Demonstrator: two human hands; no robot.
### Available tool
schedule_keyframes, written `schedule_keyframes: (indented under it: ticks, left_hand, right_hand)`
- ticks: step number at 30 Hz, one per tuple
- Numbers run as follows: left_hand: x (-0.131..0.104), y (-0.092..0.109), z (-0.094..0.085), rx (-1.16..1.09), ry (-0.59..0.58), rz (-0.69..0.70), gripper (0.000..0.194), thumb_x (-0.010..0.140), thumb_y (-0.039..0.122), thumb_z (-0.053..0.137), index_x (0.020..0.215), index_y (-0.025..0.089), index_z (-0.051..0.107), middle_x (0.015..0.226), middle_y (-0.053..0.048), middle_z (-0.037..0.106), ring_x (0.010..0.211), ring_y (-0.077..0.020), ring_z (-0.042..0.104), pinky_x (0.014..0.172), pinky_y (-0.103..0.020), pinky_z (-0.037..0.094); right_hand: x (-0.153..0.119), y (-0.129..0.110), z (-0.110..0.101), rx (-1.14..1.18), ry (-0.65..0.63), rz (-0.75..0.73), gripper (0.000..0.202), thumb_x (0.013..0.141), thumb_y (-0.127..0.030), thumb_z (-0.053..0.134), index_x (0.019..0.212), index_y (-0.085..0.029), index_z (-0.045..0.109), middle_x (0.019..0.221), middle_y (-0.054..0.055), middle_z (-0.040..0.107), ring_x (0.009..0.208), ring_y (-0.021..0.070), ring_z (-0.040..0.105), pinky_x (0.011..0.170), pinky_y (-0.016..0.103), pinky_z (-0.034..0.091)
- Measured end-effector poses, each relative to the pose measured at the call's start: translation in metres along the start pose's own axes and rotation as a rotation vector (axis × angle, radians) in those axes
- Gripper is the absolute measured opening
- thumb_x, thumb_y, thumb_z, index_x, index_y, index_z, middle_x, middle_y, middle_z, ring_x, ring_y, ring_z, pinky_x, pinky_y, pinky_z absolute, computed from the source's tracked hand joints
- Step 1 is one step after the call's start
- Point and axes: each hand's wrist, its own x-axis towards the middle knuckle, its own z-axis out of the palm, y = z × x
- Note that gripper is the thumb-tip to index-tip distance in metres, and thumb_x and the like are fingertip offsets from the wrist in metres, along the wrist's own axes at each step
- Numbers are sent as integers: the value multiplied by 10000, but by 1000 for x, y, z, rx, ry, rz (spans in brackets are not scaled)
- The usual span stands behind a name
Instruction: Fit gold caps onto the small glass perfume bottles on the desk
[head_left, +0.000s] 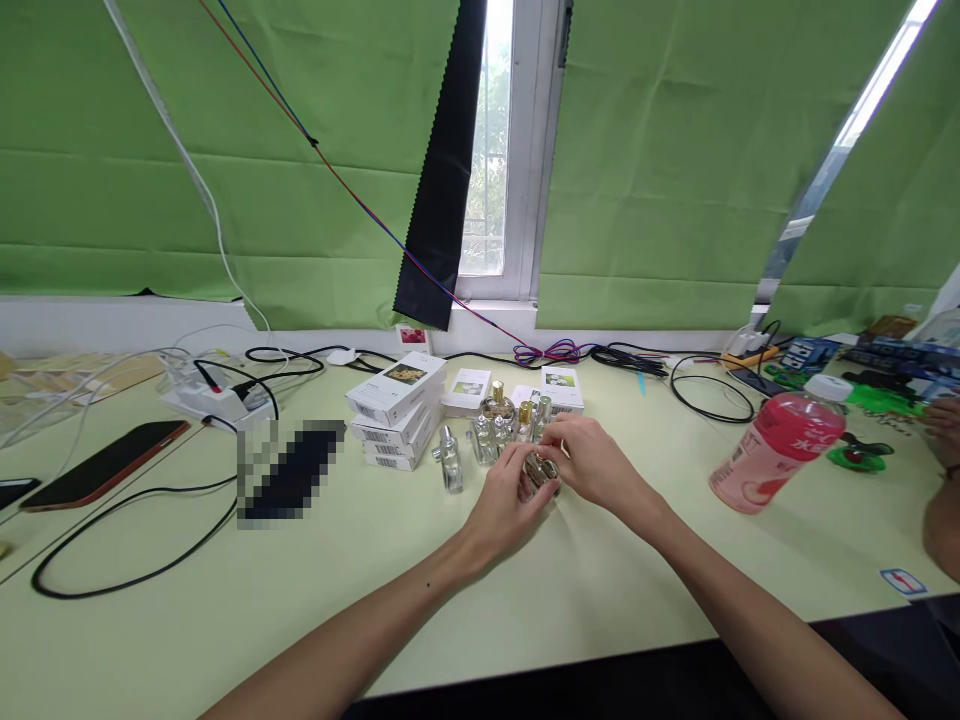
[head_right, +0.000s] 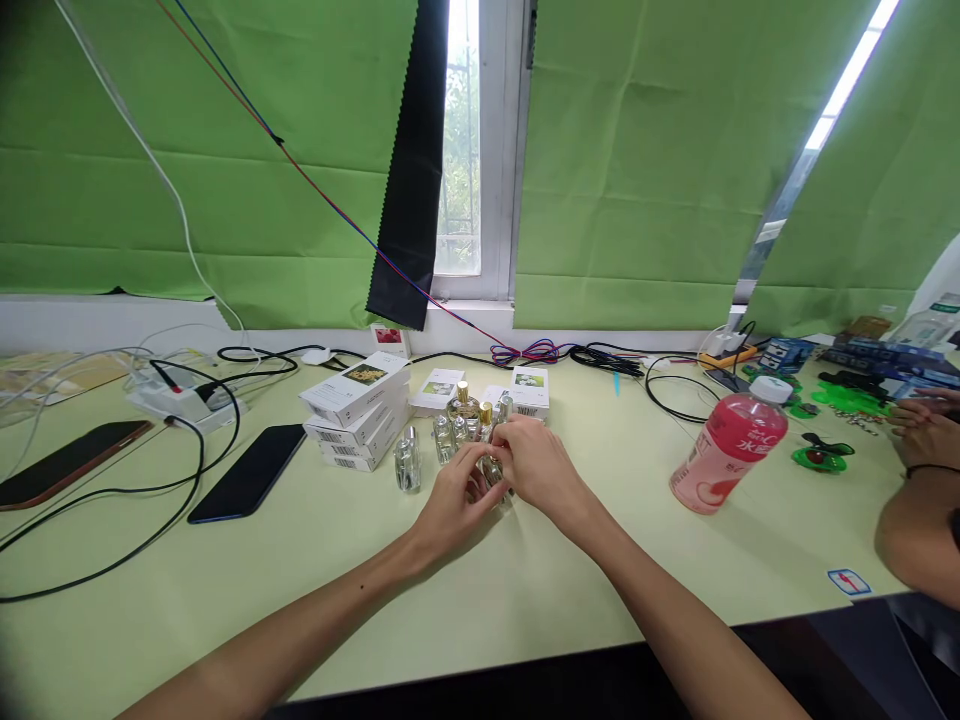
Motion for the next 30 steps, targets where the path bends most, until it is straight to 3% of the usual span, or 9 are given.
schedule_keyframes:
  ticks: [17, 30]
  left_hand:
    - [1, 1, 0, 31, -3, 11, 249, 909, 288, 580, 1150, 237, 542, 1100, -36, 564, 791, -137, 564, 660, -271, 482]
    - [1, 0, 1, 30, -7, -3, 237, 903, 305, 582, 1124, 225, 551, 1092, -38, 555, 689, -106, 525, 605, -261, 473]
  right_hand:
    - [5, 7, 9, 130, 106, 9, 317, 822, -210, 602, 571, -189, 409, 618, -10, 526, 593, 124, 442, 566, 242, 317]
    - [6, 5, 9, 172, 138, 65, 339, 795, -262, 643, 545, -190, 424, 576, -19, 522, 560, 120, 421, 542, 245, 303]
